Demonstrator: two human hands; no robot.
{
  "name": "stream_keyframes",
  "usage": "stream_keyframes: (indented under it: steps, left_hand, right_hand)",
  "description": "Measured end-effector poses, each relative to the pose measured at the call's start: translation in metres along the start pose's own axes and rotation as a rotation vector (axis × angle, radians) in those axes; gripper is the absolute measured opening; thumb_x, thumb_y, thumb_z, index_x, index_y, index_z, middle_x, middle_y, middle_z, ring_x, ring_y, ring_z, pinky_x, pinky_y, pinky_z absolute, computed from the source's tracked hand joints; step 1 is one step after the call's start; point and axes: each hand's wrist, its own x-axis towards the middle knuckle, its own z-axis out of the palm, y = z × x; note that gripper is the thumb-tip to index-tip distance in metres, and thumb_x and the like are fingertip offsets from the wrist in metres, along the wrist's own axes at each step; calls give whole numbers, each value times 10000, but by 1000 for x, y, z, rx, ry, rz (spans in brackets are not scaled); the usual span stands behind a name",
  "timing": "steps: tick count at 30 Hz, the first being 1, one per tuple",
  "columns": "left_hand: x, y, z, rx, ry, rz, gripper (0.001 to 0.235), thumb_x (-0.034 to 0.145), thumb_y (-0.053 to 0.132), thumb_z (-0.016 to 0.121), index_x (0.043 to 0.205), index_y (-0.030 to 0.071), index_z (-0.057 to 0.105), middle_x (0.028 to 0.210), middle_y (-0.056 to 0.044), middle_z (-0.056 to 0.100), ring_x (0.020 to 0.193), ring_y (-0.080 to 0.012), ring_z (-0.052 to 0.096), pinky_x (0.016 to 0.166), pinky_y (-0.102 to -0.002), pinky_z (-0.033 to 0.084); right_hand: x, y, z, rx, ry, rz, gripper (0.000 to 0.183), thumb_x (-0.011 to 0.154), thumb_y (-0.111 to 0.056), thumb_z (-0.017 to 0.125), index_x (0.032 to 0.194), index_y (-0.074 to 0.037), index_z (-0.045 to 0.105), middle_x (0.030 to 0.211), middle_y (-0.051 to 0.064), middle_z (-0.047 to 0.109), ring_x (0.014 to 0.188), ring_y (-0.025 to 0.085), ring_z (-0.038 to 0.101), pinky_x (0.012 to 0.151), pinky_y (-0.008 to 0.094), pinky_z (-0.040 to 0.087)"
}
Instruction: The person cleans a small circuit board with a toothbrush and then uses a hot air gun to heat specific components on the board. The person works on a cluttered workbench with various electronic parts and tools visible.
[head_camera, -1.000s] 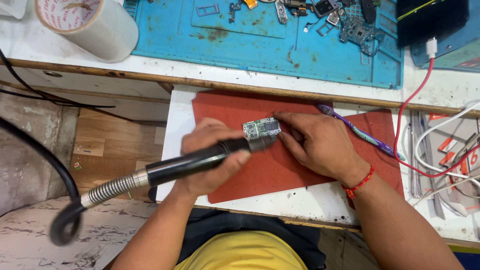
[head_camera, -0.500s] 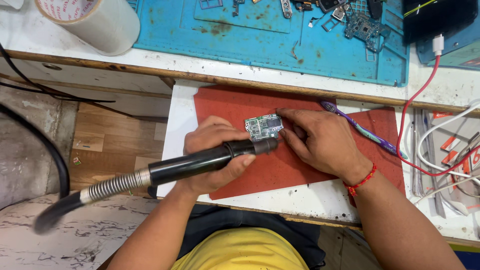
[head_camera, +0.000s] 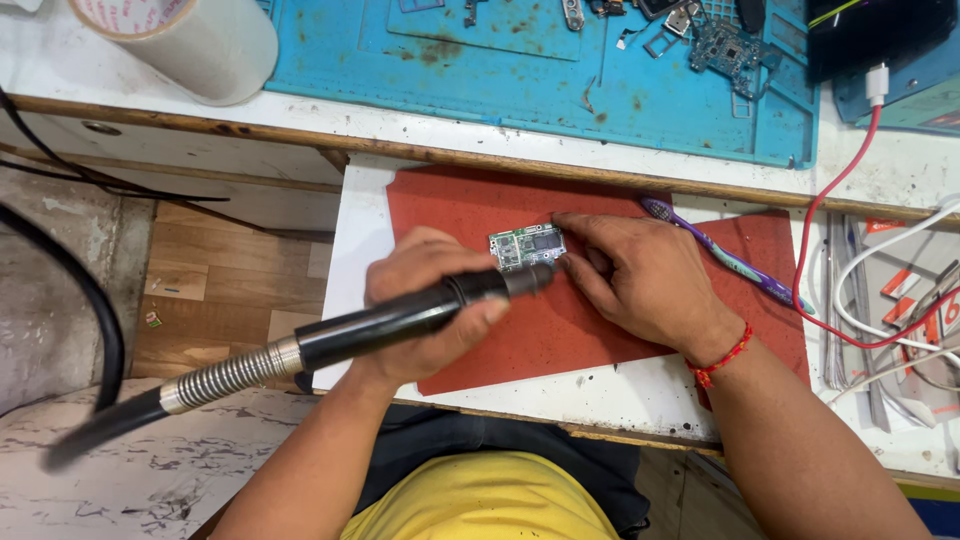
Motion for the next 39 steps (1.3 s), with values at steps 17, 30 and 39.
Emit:
stream_keyframes:
  steps: [17, 30, 39]
  left_hand:
    - [0, 8, -2, 32, 99, -142, 308, 951, 318, 775, 1049, 28, 742, 923, -70, 729, 898, -183, 672, 838, -322, 563]
    - [-1, 2, -5, -58, -7, -93, 315, 969, 363, 751, 1052, 59, 739, 897, -42, 730, 881, -158, 678, 823, -316, 560]
    - [-2, 5, -7, 22, 31, -92, 325, 984, 334, 783, 1103, 37, 727, 982, -60, 721, 899, -184, 674, 823, -299, 562]
  right_hand:
    - [0, 0, 1, -3, 11, -25, 359, 869, -196, 735, 1211, -87, 724, 732, 80, 671, 650, 288, 653, 587, 423, 501]
    - [0, -1, -1, 0, -1, -12, 388, 861, -185, 742, 1235, -82, 715, 713, 83, 653, 638, 287, 640, 582, 421, 496]
    - [-3, 3, 2, -1, 27, -74, 373, 902, -179, 740, 1260, -77, 709, 808, 99, 668, 685, 297, 642, 601, 419, 498]
